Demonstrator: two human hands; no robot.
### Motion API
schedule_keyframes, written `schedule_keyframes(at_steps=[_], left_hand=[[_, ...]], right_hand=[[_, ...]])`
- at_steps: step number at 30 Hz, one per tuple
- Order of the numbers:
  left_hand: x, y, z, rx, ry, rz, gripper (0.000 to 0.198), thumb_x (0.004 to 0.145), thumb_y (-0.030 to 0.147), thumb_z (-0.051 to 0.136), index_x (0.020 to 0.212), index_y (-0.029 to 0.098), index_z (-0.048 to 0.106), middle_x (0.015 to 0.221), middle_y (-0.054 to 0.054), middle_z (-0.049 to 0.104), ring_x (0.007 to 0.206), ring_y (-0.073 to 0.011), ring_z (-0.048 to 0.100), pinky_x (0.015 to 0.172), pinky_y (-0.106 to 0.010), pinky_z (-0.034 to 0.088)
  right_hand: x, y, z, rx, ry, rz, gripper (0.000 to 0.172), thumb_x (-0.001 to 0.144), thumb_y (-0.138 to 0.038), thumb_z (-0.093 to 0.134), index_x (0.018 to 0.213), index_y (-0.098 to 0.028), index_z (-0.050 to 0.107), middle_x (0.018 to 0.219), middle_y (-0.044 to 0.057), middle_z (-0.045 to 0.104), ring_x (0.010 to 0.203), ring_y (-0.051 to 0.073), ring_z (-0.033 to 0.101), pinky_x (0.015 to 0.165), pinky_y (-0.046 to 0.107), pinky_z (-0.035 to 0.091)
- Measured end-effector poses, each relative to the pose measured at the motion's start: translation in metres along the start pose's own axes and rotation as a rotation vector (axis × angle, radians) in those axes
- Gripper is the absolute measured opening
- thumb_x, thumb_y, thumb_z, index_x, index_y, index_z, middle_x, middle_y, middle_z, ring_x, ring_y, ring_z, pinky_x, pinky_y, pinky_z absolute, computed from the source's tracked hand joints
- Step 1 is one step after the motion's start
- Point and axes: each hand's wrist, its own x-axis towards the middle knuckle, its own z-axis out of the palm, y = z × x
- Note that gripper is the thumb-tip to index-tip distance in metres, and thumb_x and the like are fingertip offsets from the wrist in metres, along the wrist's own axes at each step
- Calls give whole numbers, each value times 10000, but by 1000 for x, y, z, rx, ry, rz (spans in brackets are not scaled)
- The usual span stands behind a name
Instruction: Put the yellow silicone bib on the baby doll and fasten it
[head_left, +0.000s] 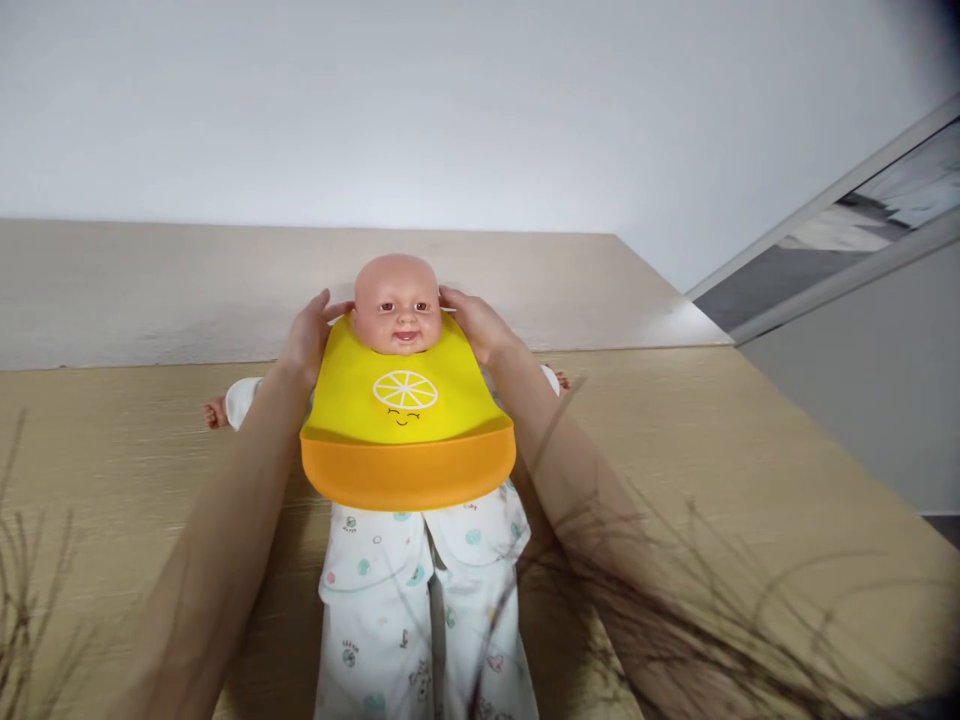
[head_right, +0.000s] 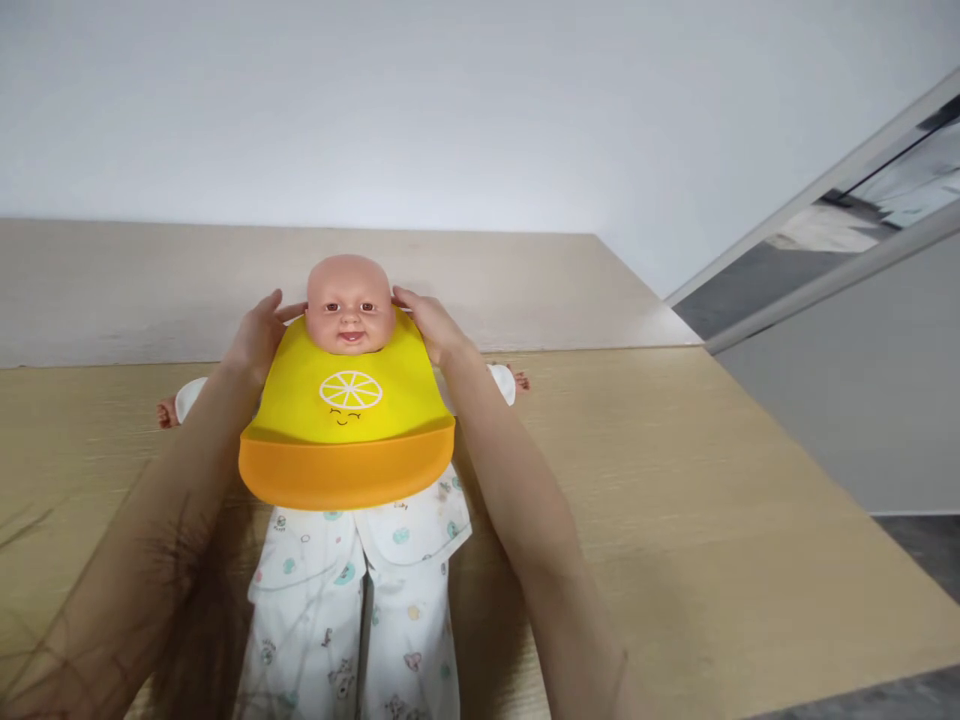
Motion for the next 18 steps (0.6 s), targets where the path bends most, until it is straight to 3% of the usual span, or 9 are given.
schedule_keyframes(at_steps=[4, 7, 11, 18], left_hand=[[-6, -1, -8, 16, -81, 62, 802, 821, 784, 558, 1269, 120, 586, 1060, -212, 732, 989, -400, 728, 842, -499, 582], [-7, -5, -10, 28, -97, 89, 894, 793, 837, 560, 1339, 129, 526, 1108, -230, 716, 1050, -418, 710, 890, -506, 562], [-7, -8, -8, -20, -67, 54, 862, 864, 782, 513, 1420, 126, 459, 1150, -227, 710, 1061, -395, 714, 920, -501, 557], [-10, -11, 1, -22, -49, 44, 832, 905, 740, 497, 1482, 143, 438, 1213, -214, 698, 1034, -374, 730, 947, -518, 560]], right_hand=[[-3, 4, -5, -17, -22, 42, 403, 862, -577, 606, 959, -188, 650, 846, 71, 708, 834, 242, 696, 807, 361, 587], [0, 13, -8, -72, 30, -21, 426, 870, -602, 618, 960, -188, 660, 857, 80, 708, 868, 256, 695, 855, 381, 586], [4, 20, -6, -77, 76, -44, 403, 882, -580, 617, 956, -187, 675, 858, 74, 713, 872, 248, 691, 873, 384, 582], [-1, 16, 2, 159, -36, 213, 258, 937, -439, 544, 976, -202, 639, 788, 22, 694, 717, 192, 670, 778, 346, 575]])
